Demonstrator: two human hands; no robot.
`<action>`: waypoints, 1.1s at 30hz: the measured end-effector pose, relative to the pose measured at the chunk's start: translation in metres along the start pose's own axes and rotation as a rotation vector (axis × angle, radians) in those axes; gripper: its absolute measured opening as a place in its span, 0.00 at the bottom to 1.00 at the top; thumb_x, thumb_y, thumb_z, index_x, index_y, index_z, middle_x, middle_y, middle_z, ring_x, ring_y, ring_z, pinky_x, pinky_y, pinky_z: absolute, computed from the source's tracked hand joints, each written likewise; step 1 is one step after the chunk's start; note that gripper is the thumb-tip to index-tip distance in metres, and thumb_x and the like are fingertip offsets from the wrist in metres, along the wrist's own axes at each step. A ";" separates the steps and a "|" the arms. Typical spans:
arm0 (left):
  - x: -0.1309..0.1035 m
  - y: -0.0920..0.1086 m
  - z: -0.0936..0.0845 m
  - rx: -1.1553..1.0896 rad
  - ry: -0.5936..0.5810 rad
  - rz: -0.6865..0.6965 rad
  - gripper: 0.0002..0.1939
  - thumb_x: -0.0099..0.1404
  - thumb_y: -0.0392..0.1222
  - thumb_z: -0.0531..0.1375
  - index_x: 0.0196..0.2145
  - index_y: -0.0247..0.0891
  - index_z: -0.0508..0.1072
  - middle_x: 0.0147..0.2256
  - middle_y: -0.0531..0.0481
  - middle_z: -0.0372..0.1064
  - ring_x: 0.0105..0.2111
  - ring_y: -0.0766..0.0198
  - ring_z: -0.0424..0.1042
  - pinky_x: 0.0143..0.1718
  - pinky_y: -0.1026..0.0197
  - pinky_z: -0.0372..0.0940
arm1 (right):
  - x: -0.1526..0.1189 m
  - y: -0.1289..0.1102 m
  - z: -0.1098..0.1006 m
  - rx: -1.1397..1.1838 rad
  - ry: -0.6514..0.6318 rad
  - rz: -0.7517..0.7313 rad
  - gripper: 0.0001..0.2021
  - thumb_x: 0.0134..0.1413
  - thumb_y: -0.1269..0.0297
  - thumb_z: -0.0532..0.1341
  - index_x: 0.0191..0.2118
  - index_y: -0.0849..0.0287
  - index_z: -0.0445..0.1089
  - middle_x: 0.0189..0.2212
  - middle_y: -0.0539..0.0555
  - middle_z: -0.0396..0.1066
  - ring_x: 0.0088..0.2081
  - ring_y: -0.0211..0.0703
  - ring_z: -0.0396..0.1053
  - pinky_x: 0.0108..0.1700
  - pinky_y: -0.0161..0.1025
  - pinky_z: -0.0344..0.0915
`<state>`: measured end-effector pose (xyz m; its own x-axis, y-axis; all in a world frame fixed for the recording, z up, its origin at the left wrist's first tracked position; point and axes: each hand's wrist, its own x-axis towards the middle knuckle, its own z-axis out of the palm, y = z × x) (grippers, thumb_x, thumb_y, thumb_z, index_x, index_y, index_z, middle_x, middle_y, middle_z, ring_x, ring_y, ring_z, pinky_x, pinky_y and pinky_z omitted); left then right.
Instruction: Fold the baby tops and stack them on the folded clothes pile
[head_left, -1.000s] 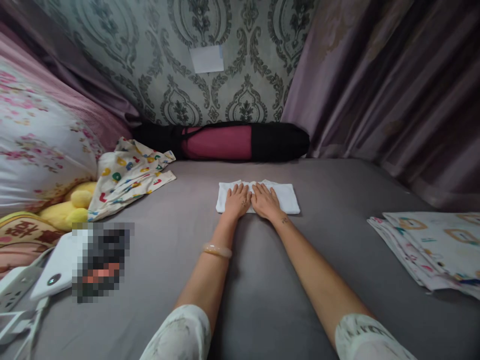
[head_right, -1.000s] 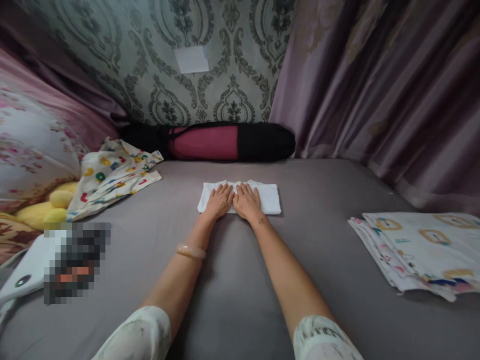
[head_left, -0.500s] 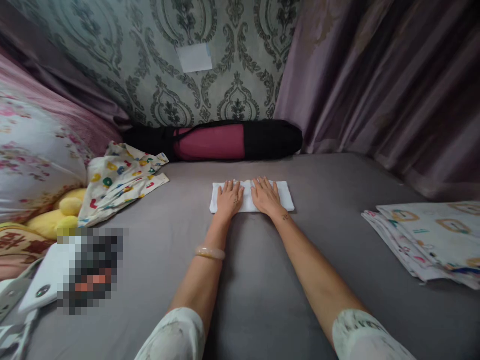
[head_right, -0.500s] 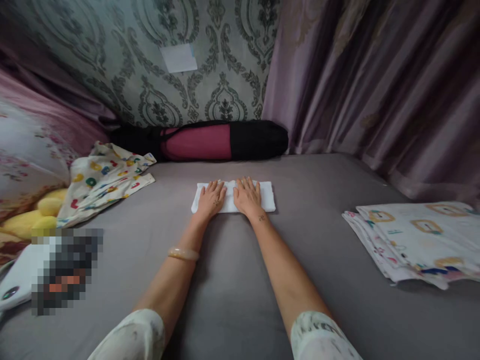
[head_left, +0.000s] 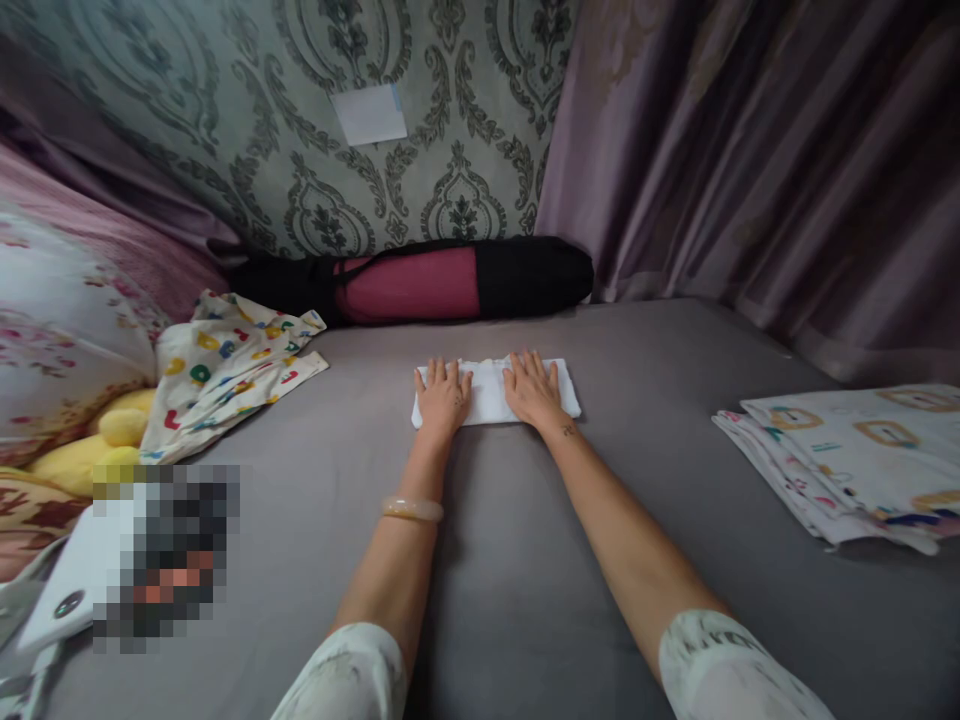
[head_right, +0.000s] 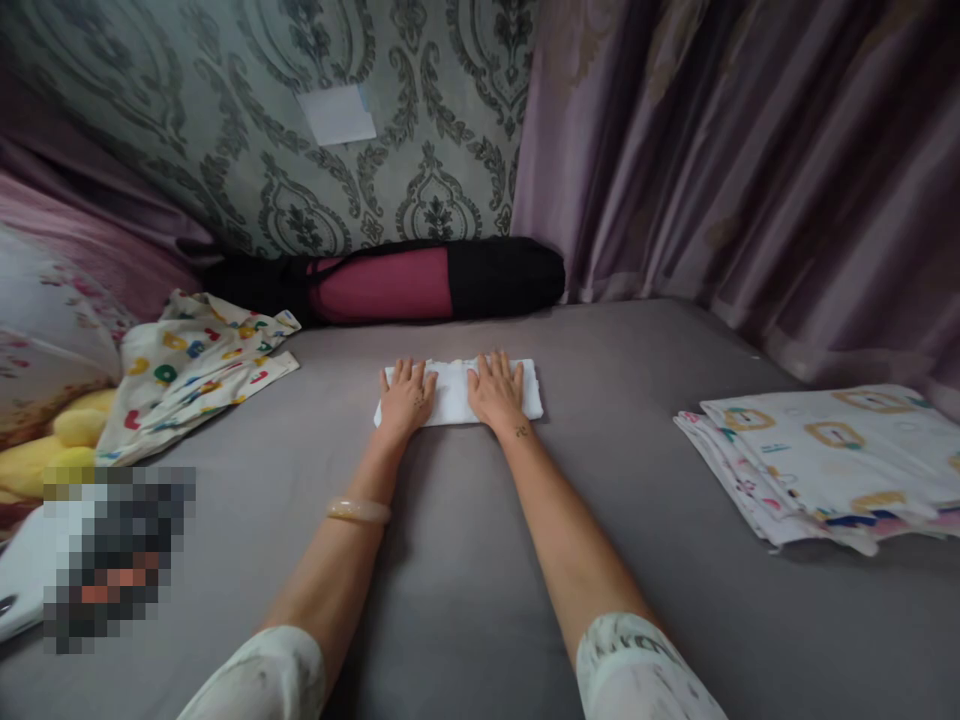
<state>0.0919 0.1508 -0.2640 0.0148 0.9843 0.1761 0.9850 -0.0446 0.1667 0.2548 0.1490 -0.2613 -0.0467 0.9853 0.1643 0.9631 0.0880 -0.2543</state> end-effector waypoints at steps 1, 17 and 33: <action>0.000 -0.001 0.000 -0.001 -0.015 -0.027 0.31 0.72 0.53 0.37 0.64 0.34 0.58 0.66 0.37 0.49 0.67 0.48 0.43 0.65 0.40 0.37 | 0.000 0.001 0.000 -0.011 0.003 0.020 0.28 0.68 0.56 0.39 0.67 0.64 0.51 0.67 0.62 0.48 0.68 0.54 0.41 0.65 0.58 0.35; 0.005 -0.015 0.000 -0.029 -0.062 -0.117 0.33 0.71 0.54 0.37 0.65 0.31 0.54 0.67 0.37 0.44 0.67 0.48 0.42 0.65 0.44 0.42 | 0.006 0.021 -0.010 -0.009 -0.020 0.135 0.30 0.68 0.55 0.36 0.67 0.65 0.50 0.68 0.62 0.45 0.68 0.53 0.38 0.65 0.58 0.35; 0.010 -0.025 -0.001 -0.020 -0.163 -0.112 0.32 0.70 0.55 0.39 0.64 0.36 0.56 0.66 0.36 0.47 0.66 0.46 0.47 0.62 0.40 0.46 | 0.013 0.047 -0.007 0.002 -0.036 0.125 0.22 0.67 0.62 0.42 0.58 0.61 0.63 0.61 0.63 0.60 0.61 0.53 0.55 0.60 0.57 0.47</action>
<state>0.0672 0.1611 -0.2654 -0.0654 0.9979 -0.0037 0.9784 0.0648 0.1961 0.3008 0.1653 -0.2645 0.0643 0.9933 0.0964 0.9614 -0.0358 -0.2727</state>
